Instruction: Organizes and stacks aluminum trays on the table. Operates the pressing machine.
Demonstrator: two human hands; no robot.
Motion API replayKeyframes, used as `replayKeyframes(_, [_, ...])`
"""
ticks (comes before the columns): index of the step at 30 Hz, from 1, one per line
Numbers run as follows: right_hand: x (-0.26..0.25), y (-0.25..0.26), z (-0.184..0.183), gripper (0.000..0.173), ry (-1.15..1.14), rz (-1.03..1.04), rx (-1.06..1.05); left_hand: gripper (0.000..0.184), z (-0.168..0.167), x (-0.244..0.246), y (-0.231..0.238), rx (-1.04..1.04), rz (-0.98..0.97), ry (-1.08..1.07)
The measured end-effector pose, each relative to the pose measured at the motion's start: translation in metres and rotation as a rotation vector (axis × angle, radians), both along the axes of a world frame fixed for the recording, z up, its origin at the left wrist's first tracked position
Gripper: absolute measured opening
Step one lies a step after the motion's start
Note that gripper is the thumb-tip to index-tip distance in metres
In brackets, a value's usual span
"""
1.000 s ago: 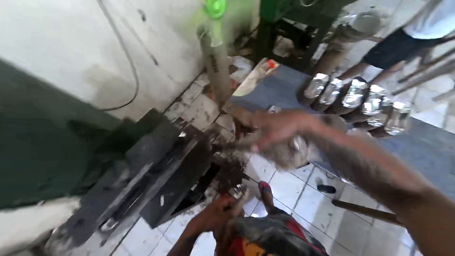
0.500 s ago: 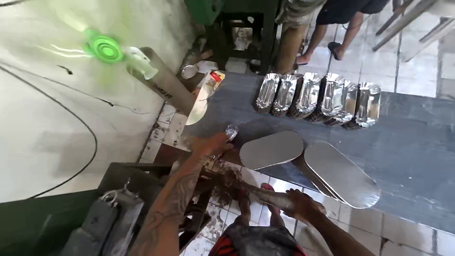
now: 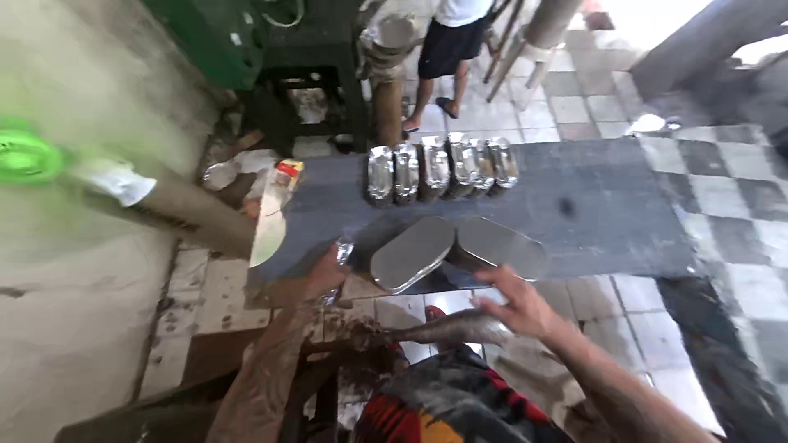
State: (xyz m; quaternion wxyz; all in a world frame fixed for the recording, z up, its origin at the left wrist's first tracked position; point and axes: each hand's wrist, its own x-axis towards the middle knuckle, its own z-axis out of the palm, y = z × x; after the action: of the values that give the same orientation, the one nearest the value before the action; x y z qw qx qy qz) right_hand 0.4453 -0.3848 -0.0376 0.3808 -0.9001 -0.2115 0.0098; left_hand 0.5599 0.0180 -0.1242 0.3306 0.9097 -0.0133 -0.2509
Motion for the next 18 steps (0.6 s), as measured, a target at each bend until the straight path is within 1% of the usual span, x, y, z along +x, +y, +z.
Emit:
replayKeyframes(1, [0.019, -0.008, 0.009, 0.051, -0.202, -0.051, -0.090, 0.074, 0.002, 0.005, -0.001, 0.069, -0.012, 0.015])
replayKeyframes(2, [0.040, -0.019, 0.009, 0.060, -0.294, -0.056, -0.201, 0.080, 0.003, 0.009, -0.002, 0.123, -0.015, 0.015])
replayKeyframes(3, [0.058, -0.030, 0.003, 0.070, -0.274, -0.026, -0.323, 0.083, 0.009, 0.009, -0.006, 0.155, -0.005, -0.008])
replayKeyframes(4, [0.071, -0.036, -0.007, 0.076, -0.204, 0.019, -0.428, 0.083, 0.023, 0.005, -0.013, 0.161, 0.023, -0.054])
replayKeyframes(5, [0.077, -0.040, -0.020, 0.070, -0.160, 0.071, -0.459, 0.082, 0.040, -0.001, -0.024, 0.118, 0.068, -0.107])
replayKeyframes(7, [0.081, -0.046, -0.029, 0.048, -0.122, 0.121, -0.343, 0.076, 0.085, -0.016, -0.068, 0.010, 0.149, -0.201])
replayKeyframes(8, [0.084, -0.050, -0.027, 0.043, -0.078, 0.136, -0.263, 0.070, 0.106, -0.023, -0.100, -0.004, 0.141, -0.221])
replayKeyframes(9, [0.087, -0.053, -0.024, 0.043, -0.017, 0.154, -0.192, 0.063, 0.119, -0.027, -0.131, 0.018, 0.079, -0.216])
replayKeyframes(10, [0.088, -0.056, -0.022, 0.044, 0.048, 0.171, -0.144, 0.058, 0.122, -0.026, -0.158, 0.061, -0.025, -0.169])
replayKeyframes(11, [0.090, -0.057, -0.020, 0.045, 0.097, 0.182, -0.114, 0.051, 0.118, -0.020, -0.177, 0.107, -0.153, -0.103])
replayKeyframes(12, [0.092, -0.058, -0.018, 0.046, 0.126, 0.189, -0.104, 0.042, 0.108, -0.009, -0.185, 0.127, -0.258, -0.045])
replayKeyframes(13, [0.094, -0.059, -0.016, 0.047, 0.139, 0.199, -0.095, 0.038, 0.098, 0.003, -0.183, 0.109, -0.331, 0.002])
replayKeyframes(16, [0.094, -0.060, -0.017, 0.049, 0.142, 0.210, -0.060, 0.045, 0.087, 0.030, -0.157, -0.151, -0.475, 0.167])
replayKeyframes(18, [0.093, -0.061, -0.021, 0.047, 0.109, 0.197, -0.025, 0.048, 0.088, 0.040, -0.149, -0.268, -0.533, 0.269])
